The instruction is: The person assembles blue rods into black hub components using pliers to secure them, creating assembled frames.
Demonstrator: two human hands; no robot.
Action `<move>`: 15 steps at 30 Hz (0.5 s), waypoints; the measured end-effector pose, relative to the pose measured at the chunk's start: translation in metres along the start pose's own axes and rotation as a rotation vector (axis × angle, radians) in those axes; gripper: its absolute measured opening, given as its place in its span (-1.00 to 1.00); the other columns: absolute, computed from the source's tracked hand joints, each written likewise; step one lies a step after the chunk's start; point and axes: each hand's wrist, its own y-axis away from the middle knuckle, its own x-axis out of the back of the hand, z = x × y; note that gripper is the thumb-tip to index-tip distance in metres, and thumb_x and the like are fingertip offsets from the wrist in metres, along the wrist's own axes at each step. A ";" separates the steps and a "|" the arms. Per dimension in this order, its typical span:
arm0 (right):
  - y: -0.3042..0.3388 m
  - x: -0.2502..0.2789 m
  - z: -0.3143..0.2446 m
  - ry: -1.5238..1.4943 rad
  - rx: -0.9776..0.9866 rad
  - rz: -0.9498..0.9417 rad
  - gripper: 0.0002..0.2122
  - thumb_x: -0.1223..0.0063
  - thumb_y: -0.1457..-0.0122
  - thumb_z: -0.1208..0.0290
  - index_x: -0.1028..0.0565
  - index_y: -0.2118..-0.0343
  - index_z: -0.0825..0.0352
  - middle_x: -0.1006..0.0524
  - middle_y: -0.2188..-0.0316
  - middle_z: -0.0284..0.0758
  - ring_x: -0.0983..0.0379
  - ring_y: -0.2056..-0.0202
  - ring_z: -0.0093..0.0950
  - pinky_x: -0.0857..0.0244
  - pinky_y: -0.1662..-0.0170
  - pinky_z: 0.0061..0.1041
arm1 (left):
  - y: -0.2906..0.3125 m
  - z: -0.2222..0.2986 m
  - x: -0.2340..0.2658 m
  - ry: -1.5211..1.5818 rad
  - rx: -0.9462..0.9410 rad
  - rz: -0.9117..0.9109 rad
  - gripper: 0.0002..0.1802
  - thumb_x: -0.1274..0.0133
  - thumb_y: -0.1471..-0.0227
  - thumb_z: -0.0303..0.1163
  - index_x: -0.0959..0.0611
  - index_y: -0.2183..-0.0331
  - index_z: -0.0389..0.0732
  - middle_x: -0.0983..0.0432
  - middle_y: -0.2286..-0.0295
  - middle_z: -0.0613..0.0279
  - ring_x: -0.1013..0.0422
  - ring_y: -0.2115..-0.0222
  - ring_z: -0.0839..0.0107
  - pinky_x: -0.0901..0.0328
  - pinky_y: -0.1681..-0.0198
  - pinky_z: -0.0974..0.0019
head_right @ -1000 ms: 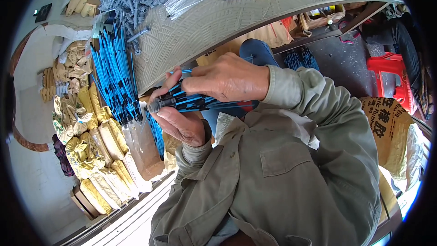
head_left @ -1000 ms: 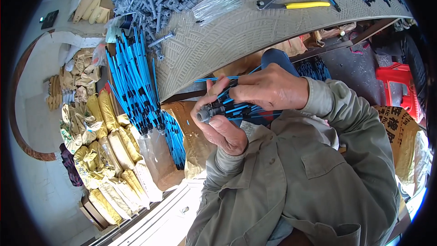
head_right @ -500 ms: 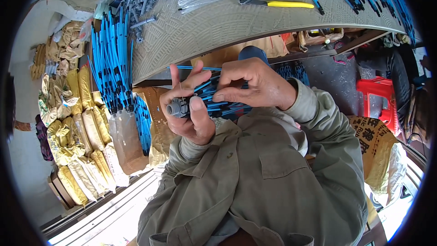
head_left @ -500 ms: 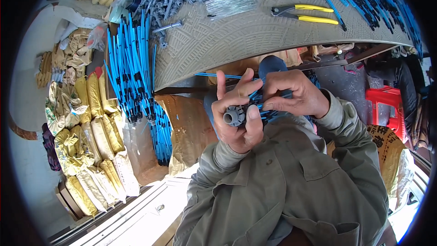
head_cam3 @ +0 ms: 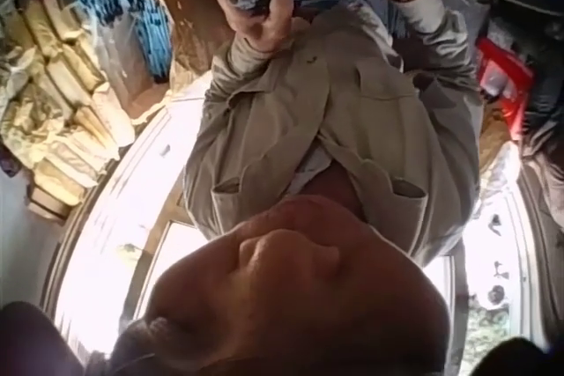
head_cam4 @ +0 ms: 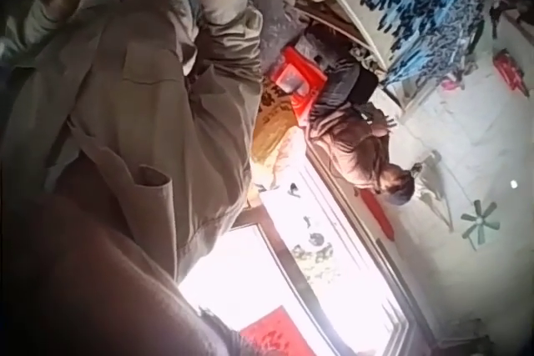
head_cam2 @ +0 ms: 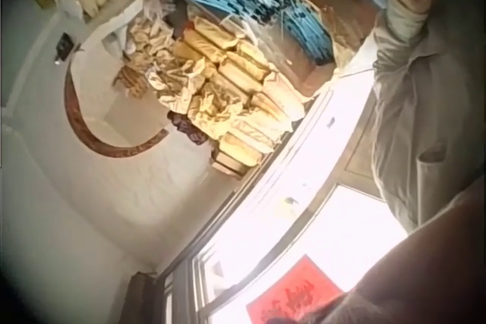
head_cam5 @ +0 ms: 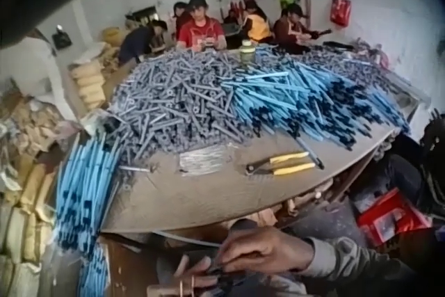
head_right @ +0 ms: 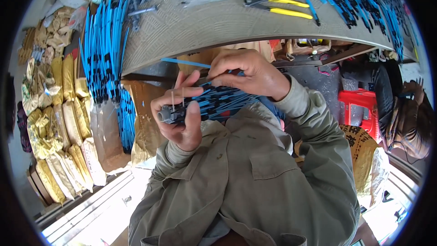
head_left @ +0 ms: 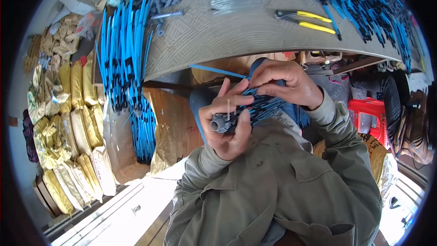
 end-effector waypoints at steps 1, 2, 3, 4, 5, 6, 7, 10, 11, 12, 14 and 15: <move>-0.005 -0.001 0.000 0.064 0.038 -0.061 -0.89 -0.17 0.07 0.55 -0.48 0.45 0.37 -0.44 0.53 -0.28 -0.41 0.49 -0.43 -0.23 0.45 -0.54 | 0.003 0.003 0.002 -0.066 -0.016 -0.015 -0.66 0.03 0.10 -0.63 -0.22 0.28 -0.22 -0.49 0.33 0.03 -0.35 0.10 0.00 0.19 -0.15 -0.11; -0.009 -0.002 0.000 0.131 0.081 -0.123 -0.88 -0.18 0.09 0.56 -0.48 0.44 0.37 -0.44 0.52 -0.27 -0.42 0.48 -0.41 -0.25 0.44 -0.54 | 0.003 0.005 0.002 -0.130 -0.035 -0.031 -0.68 0.03 0.08 -0.61 -0.22 0.29 -0.21 -0.49 0.35 0.02 -0.36 0.12 0.00 0.18 -0.15 -0.12; -0.012 -0.006 0.000 0.119 0.082 -0.145 -0.88 -0.18 0.09 0.56 -0.48 0.44 0.37 -0.44 0.52 -0.27 -0.42 0.48 -0.41 -0.25 0.44 -0.54 | 0.004 0.008 0.005 -0.193 -0.052 -0.046 -0.70 0.03 0.07 -0.58 -0.22 0.30 -0.20 -0.50 0.37 0.02 -0.38 0.14 0.01 0.17 -0.15 -0.12; -0.013 -0.010 0.000 0.130 0.097 -0.167 -0.86 -0.18 0.11 0.58 -0.48 0.44 0.37 -0.44 0.52 -0.28 -0.42 0.47 -0.40 -0.25 0.43 -0.53 | 0.007 0.010 0.009 -0.203 -0.046 -0.025 -0.70 0.03 0.07 -0.58 -0.22 0.30 -0.20 -0.50 0.37 0.02 -0.38 0.14 0.01 0.17 -0.15 -0.12; -0.016 -0.011 -0.001 0.145 0.117 -0.192 -0.85 -0.18 0.14 0.60 -0.49 0.44 0.38 -0.44 0.51 -0.28 -0.42 0.47 -0.38 -0.25 0.42 -0.53 | 0.007 0.013 0.011 -0.210 -0.036 -0.035 -0.70 0.03 0.07 -0.58 -0.22 0.30 -0.20 -0.50 0.37 0.03 -0.38 0.15 0.01 0.17 -0.15 -0.12; -0.018 -0.012 0.000 0.160 0.135 -0.216 -0.83 -0.18 0.16 0.61 -0.49 0.43 0.39 -0.44 0.50 -0.28 -0.42 0.46 -0.37 -0.26 0.41 -0.53 | 0.008 0.014 0.014 -0.213 -0.026 -0.046 -0.70 0.04 0.07 -0.59 -0.22 0.30 -0.19 -0.49 0.37 0.03 -0.38 0.15 0.02 0.16 -0.14 -0.11; -0.018 -0.015 -0.001 0.155 0.137 -0.242 -0.83 -0.18 0.16 0.61 -0.49 0.43 0.39 -0.44 0.50 -0.28 -0.42 0.46 -0.37 -0.26 0.41 -0.53 | 0.009 0.016 0.017 -0.218 -0.015 -0.057 -0.70 0.04 0.07 -0.60 -0.22 0.30 -0.19 -0.49 0.38 0.04 -0.39 0.15 0.02 0.15 -0.14 -0.10; -0.010 -0.025 -0.004 0.335 0.194 -0.154 -0.85 -0.17 0.13 0.59 -0.48 0.44 0.37 -0.44 0.50 -0.29 -0.42 0.48 -0.37 -0.25 0.48 -0.50 | 0.010 0.016 0.023 -0.148 -0.005 -0.048 -0.70 0.04 0.08 -0.60 -0.22 0.30 -0.18 -0.49 0.39 0.07 -0.41 0.19 0.05 0.11 -0.12 -0.10; -0.008 -0.029 -0.006 0.335 0.196 -0.168 -0.85 -0.17 0.13 0.59 -0.48 0.44 0.37 -0.44 0.50 -0.29 -0.42 0.48 -0.37 -0.25 0.48 -0.50 | 0.010 0.016 0.024 -0.106 -0.002 -0.061 -0.69 0.04 0.08 -0.60 -0.22 0.30 -0.17 -0.48 0.40 0.08 -0.42 0.21 0.06 0.09 -0.11 -0.11; -0.005 -0.033 -0.007 0.369 0.212 -0.149 -0.85 -0.17 0.15 0.61 -0.47 0.45 0.37 -0.44 0.50 -0.28 -0.42 0.49 -0.35 -0.25 0.48 -0.50 | 0.012 0.016 0.025 -0.106 -0.003 -0.052 -0.69 0.04 0.08 -0.60 -0.22 0.30 -0.17 -0.48 0.40 0.08 -0.42 0.21 0.06 0.09 -0.11 -0.11; -0.001 -0.037 -0.008 0.437 0.250 -0.103 -0.84 -0.16 0.18 0.64 -0.45 0.47 0.36 -0.44 0.49 -0.25 -0.42 0.51 -0.33 -0.26 0.48 -0.52 | 0.015 0.016 0.025 -0.050 -0.015 -0.026 -0.69 0.04 0.10 -0.62 -0.23 0.31 -0.18 -0.47 0.43 0.10 -0.44 0.28 0.11 0.02 -0.08 -0.11; -0.003 -0.038 -0.008 0.447 0.256 -0.099 -0.84 -0.16 0.18 0.64 -0.45 0.47 0.36 -0.44 0.49 -0.25 -0.42 0.51 -0.33 -0.26 0.48 -0.52 | 0.015 0.016 0.025 -0.017 -0.028 -0.022 -0.68 0.03 0.10 -0.63 -0.23 0.31 -0.18 -0.46 0.44 0.10 -0.45 0.32 0.14 -0.01 -0.06 -0.12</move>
